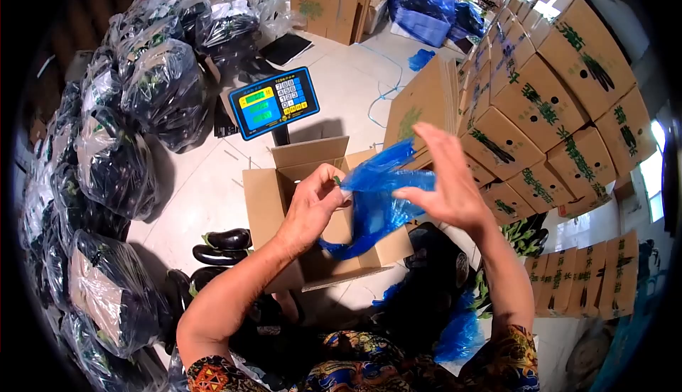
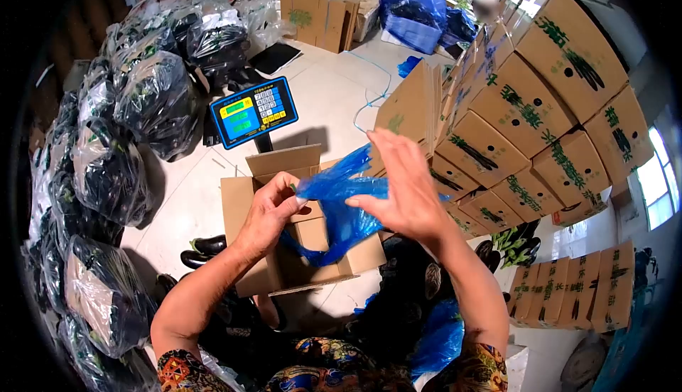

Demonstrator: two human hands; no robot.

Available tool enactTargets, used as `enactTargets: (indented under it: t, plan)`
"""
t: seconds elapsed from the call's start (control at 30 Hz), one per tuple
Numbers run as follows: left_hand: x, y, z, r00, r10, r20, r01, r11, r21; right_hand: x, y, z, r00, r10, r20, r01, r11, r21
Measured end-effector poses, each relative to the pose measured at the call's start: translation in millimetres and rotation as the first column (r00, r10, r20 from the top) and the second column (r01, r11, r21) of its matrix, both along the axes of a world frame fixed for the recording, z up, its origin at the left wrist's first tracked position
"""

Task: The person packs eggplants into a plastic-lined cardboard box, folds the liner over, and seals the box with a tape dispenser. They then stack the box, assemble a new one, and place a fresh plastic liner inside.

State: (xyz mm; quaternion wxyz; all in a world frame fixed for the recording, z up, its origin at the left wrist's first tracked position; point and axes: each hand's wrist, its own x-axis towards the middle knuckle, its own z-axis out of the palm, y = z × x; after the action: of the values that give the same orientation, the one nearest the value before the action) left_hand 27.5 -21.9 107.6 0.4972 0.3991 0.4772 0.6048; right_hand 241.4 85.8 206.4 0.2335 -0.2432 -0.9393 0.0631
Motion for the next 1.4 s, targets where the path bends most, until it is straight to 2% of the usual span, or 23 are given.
enactTargets:
  t: [0.1, 0.13, 0.17, 0.23, 0.33, 0.4, 0.5, 0.57, 0.6, 0.67, 0.73, 0.77, 0.83, 0.9, 0.93, 1.03, 1.07, 1.17, 1.27, 1.3, 1.33, 1.37, 1.4]
  plan:
    - [-3, -4, 8, 0.98, 0.072, 0.183, -0.068, 0.997, -0.027, 4, 20, -43, 0.968, -0.066, 0.243, 0.161, 0.905, -0.395]
    - [-7, -3, 6, 0.971, 0.088, 0.223, -0.081, 0.996, -0.038, 2, 14, -49, 0.962, -0.089, 0.257, 0.192, 0.892, -0.409]
    - [-9, -3, 1, 0.958, 0.104, 0.268, -0.094, 0.994, -0.051, 3, 7, -46, 0.914, -0.091, 0.394, 0.304, 0.798, -0.521]
    - [-15, 0, -7, 0.952, 0.095, 0.292, -0.081, 0.995, -0.061, 11, -20, -56, 0.877, 0.093, 0.471, 0.125, 0.903, -0.411]
    - [-9, 0, -2, 0.939, 0.131, 0.319, -0.103, 0.989, -0.104, 8, -54, -34, 0.989, 0.122, 0.09, -0.102, 0.976, -0.193]
    - [-5, -1, -2, 0.956, 0.076, 0.283, -0.059, 0.996, -0.068, 8, -42, -33, 0.959, 0.225, 0.175, -0.157, 0.929, -0.335]
    - [3, -4, 4, 0.978, -0.028, 0.208, 0.03, 1.0, -0.006, -3, -24, -41, 0.996, 0.082, 0.04, -0.026, 0.673, -0.739]
    - [2, -6, 0, 0.993, -0.119, -0.002, 0.119, 0.993, -0.002, -17, -31, -19, 0.995, -0.051, -0.08, -0.06, 0.313, -0.948]
    - [3, -9, 2, 0.987, -0.16, -0.033, 0.16, 0.987, -0.008, -20, -30, -33, 0.988, -0.095, -0.123, -0.09, 0.293, -0.952]
    - [7, -12, 8, 0.979, -0.156, 0.135, 0.164, 0.985, -0.053, -23, -21, -84, 0.959, -0.191, -0.207, -0.155, 0.257, -0.954]
    - [14, -13, 13, 0.959, -0.09, 0.27, 0.113, 0.991, -0.071, -30, -22, -100, 0.971, -0.199, -0.13, -0.052, 0.356, -0.933]
    - [15, -13, 12, 0.978, -0.055, 0.203, 0.076, 0.992, -0.099, -31, -23, -112, 0.974, -0.206, -0.091, -0.001, 0.401, -0.916]
    - [15, -12, 4, 0.998, 0.016, 0.067, -0.006, 0.989, -0.147, -38, -25, -129, 0.98, -0.154, -0.128, -0.024, 0.543, -0.839]
    - [15, -8, -10, 0.989, 0.114, 0.098, -0.101, 0.986, -0.135, -44, -30, -116, 0.986, -0.156, -0.05, 0.028, 0.462, -0.887]
    - [12, -5, -16, 0.986, 0.131, 0.104, -0.116, 0.984, -0.136, -51, -39, -95, 0.956, -0.289, -0.054, 0.048, 0.333, -0.942]
    - [3, -2, -26, 0.983, 0.147, 0.113, -0.13, 0.981, -0.146, -50, -32, -105, 0.948, -0.288, -0.137, 0.0, 0.429, -0.903]
    - [1, -1, -27, 0.973, 0.167, 0.157, -0.143, 0.978, -0.153, -44, -21, -127, 0.925, -0.245, -0.29, -0.184, 0.379, -0.907]
    - [-9, 4, -17, 0.877, 0.258, 0.406, -0.181, 0.959, -0.218, -35, -5, -153, 0.844, -0.489, -0.22, -0.257, -0.009, -0.966]
    - [-6, 10, -17, 0.901, 0.239, 0.362, -0.177, 0.965, -0.195, -48, -26, -136, 0.821, -0.475, -0.315, -0.356, 0.006, -0.935]
    - [3, 10, -10, 0.917, 0.222, 0.331, -0.167, 0.968, -0.186, -53, -33, -134, 0.814, -0.468, -0.345, -0.36, 0.061, -0.931]
    - [5, 10, -10, 0.963, 0.137, 0.231, -0.119, 0.989, -0.091, -58, -33, -139, 0.771, -0.467, -0.433, -0.448, 0.086, -0.89]
    - [4, 10, -12, 0.994, 0.086, 0.06, -0.076, 0.986, -0.146, -60, -33, -145, 0.718, -0.468, -0.515, -0.53, 0.112, -0.841]
    - [0, 10, -20, 0.993, 0.111, 0.035, -0.105, 0.983, -0.149, -58, -31, -146, 0.736, -0.509, -0.446, -0.489, 0.055, -0.87]
